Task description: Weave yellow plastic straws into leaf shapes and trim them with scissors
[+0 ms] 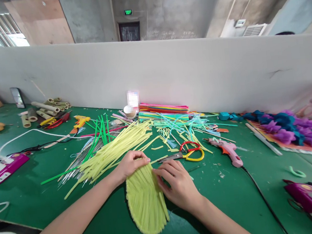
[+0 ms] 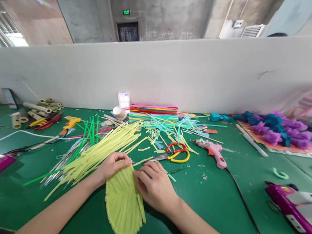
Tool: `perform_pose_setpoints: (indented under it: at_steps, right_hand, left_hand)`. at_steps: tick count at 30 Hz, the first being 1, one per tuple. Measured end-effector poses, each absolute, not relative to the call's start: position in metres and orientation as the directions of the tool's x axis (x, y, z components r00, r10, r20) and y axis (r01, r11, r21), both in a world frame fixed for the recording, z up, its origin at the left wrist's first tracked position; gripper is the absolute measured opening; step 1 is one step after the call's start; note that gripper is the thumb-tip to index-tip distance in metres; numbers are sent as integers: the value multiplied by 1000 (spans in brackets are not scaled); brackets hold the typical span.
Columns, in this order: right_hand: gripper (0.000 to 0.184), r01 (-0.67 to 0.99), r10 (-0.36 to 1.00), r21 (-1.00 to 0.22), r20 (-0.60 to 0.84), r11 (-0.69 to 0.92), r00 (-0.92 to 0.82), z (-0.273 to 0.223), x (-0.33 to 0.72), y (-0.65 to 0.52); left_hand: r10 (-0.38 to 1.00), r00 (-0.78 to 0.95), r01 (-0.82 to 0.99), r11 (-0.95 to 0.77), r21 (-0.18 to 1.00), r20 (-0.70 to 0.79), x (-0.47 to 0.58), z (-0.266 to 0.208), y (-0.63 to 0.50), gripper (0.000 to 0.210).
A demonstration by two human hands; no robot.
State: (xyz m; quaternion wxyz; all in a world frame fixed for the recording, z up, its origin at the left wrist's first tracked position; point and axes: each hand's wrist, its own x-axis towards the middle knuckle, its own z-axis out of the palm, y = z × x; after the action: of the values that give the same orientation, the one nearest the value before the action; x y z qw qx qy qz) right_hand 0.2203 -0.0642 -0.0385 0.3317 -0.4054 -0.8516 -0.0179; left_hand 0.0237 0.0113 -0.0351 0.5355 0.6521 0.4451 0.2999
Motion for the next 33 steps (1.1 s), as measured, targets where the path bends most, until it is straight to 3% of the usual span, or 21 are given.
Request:
perform_pose_setpoints:
  at_steps: [20, 33]
  right_hand:
    - [13, 751, 790, -345, 492, 563, -366, -45, 223, -62]
    - [14, 739, 813, -381, 435, 555, -387, -47, 223, -61]
  left_hand:
    - [874, 480, 308, -95, 947, -69, 24, -36, 13, 38]
    - [892, 448, 309, -103, 945, -49, 24, -40, 13, 27]
